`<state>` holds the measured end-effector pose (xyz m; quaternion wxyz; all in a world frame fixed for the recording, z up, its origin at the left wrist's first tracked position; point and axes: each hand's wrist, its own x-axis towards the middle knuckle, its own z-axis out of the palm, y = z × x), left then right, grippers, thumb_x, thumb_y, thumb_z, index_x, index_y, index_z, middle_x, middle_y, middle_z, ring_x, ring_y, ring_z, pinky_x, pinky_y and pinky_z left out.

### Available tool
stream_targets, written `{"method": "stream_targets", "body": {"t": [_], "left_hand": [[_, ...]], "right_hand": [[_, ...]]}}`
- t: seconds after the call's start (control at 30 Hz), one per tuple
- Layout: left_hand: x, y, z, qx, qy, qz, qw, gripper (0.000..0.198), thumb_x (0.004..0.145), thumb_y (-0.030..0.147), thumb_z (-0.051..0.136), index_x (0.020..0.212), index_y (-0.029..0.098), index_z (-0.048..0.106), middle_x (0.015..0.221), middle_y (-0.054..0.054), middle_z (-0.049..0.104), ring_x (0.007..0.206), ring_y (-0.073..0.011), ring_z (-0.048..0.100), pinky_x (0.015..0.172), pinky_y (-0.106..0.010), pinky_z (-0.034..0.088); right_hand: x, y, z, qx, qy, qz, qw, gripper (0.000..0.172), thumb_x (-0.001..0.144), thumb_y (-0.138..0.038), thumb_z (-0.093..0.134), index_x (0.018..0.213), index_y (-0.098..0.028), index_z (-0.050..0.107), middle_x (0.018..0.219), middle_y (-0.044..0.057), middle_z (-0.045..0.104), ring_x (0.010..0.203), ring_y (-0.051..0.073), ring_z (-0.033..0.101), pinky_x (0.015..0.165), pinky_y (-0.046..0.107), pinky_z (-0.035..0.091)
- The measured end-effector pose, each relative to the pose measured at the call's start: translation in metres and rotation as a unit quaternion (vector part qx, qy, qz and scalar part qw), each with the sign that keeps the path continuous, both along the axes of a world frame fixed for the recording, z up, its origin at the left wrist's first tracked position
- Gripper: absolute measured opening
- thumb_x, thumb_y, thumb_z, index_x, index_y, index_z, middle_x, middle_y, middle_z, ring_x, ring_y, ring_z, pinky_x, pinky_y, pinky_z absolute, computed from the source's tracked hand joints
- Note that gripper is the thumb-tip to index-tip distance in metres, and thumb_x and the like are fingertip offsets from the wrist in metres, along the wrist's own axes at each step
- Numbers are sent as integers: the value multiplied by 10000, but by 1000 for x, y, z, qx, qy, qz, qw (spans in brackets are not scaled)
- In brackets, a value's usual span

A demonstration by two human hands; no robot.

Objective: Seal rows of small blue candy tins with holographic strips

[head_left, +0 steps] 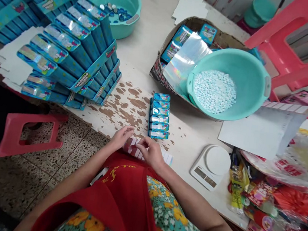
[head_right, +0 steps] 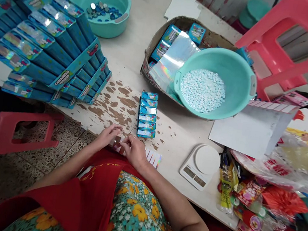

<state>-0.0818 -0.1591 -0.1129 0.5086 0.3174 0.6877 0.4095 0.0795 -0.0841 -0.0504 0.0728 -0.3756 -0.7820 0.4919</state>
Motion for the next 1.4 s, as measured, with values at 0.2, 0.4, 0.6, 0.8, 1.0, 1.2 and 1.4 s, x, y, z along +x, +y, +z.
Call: {"method": "stream_targets", "body": {"t": [0.2, 0.4, 0.6, 0.8, 1.0, 1.2, 1.4], "left_hand": [[6, 30, 53, -12, -134, -109, 985, 275, 814, 419, 520, 820, 147, 564, 647, -8, 600, 592, -119, 575, 574, -217, 431], [-9, 102, 59, 17, -57, -107, 992, 213, 820, 338, 478, 956, 176, 502, 566, 61, 508, 409, -73, 462, 426, -186, 350], [-17, 148, 39, 47, 20, -121, 991, 129, 806, 246, 446, 922, 192, 430, 565, 64, 498, 471, -85, 472, 464, -184, 358], [-9, 152, 14, 64, 18, -99, 993, 147, 825, 221, 404, 968, 204, 371, 583, 76, 492, 466, -88, 475, 509, -204, 380], [8, 147, 1, -59, 153, -58, 985, 229, 840, 248, 429, 1055, 172, 418, 633, 22, 535, 501, -134, 499, 539, -245, 356], [-18, 85, -13, -38, 209, -147, 966, 248, 791, 368, 500, 909, 179, 609, 819, -46, 624, 783, -198, 567, 690, -266, 393], [-24, 7, -18, -108, 65, -214, 969, 224, 719, 351, 551, 647, 151, 622, 595, -4, 575, 585, -142, 517, 558, -233, 362]], "right_hand": [[2, 34, 18, 7, 38, -131, 991, 151, 818, -310, 593, 717, -199, 580, 676, -14, 598, 635, 138, 535, 609, 252, 426], [-13, 83, -2, 176, 11, -270, 947, 108, 769, -311, 638, 751, -205, 638, 1043, 77, 504, 1037, 224, 468, 870, 347, 409], [-24, 125, -27, 153, -12, -300, 941, 96, 740, -241, 613, 666, -186, 586, 982, 75, 484, 984, 227, 472, 894, 365, 390], [-27, 132, -37, 128, -44, -304, 943, 70, 722, -238, 592, 710, -189, 543, 967, 68, 475, 940, 217, 488, 839, 335, 410], [-25, 136, -37, 167, -72, -300, 936, 159, 750, -252, 551, 890, -188, 510, 942, 59, 490, 848, 207, 490, 775, 339, 412], [-10, 116, -5, 228, 26, -298, 927, 200, 830, -199, 462, 1025, -174, 505, 1015, 96, 517, 906, 204, 496, 783, 331, 427], [-8, 11, -4, 67, 52, 56, 995, 151, 842, -221, 519, 985, -211, 565, 879, 38, 550, 775, 165, 536, 711, 291, 466]]}}
